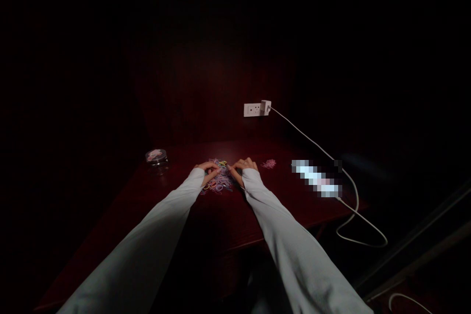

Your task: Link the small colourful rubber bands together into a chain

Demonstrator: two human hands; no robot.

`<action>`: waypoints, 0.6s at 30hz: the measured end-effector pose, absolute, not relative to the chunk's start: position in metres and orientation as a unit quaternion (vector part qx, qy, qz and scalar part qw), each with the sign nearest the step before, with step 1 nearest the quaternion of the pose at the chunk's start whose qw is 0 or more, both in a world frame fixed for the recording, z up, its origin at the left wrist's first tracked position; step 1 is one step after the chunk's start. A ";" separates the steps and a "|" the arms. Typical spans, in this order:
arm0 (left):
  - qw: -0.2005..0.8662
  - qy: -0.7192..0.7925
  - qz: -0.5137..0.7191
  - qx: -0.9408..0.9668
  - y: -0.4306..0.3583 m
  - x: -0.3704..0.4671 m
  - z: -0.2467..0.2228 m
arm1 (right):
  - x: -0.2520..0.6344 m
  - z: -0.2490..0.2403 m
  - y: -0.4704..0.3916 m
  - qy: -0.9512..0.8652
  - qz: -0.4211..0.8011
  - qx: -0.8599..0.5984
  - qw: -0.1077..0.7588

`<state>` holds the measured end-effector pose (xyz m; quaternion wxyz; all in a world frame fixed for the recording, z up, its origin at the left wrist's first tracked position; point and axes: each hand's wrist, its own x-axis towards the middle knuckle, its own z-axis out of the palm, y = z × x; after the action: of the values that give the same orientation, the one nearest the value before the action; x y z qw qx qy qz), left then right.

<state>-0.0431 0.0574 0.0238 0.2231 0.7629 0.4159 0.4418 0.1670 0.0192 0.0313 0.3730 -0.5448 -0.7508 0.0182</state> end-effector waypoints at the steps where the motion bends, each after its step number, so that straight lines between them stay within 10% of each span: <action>1: 0.224 0.420 0.435 0.764 0.056 -0.042 0.024 | 0.168 0.030 0.021 -0.741 0.009 -0.552 0.382; 18: 0.130 0.434 0.344 0.823 0.048 -0.040 0.027 | 0.172 0.021 0.029 -0.728 0.006 -0.560 0.395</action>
<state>-0.0398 0.0482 0.0271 0.1299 0.8226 0.4338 0.3440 0.1718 0.0286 0.0211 0.3945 -0.5602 -0.7283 0.0059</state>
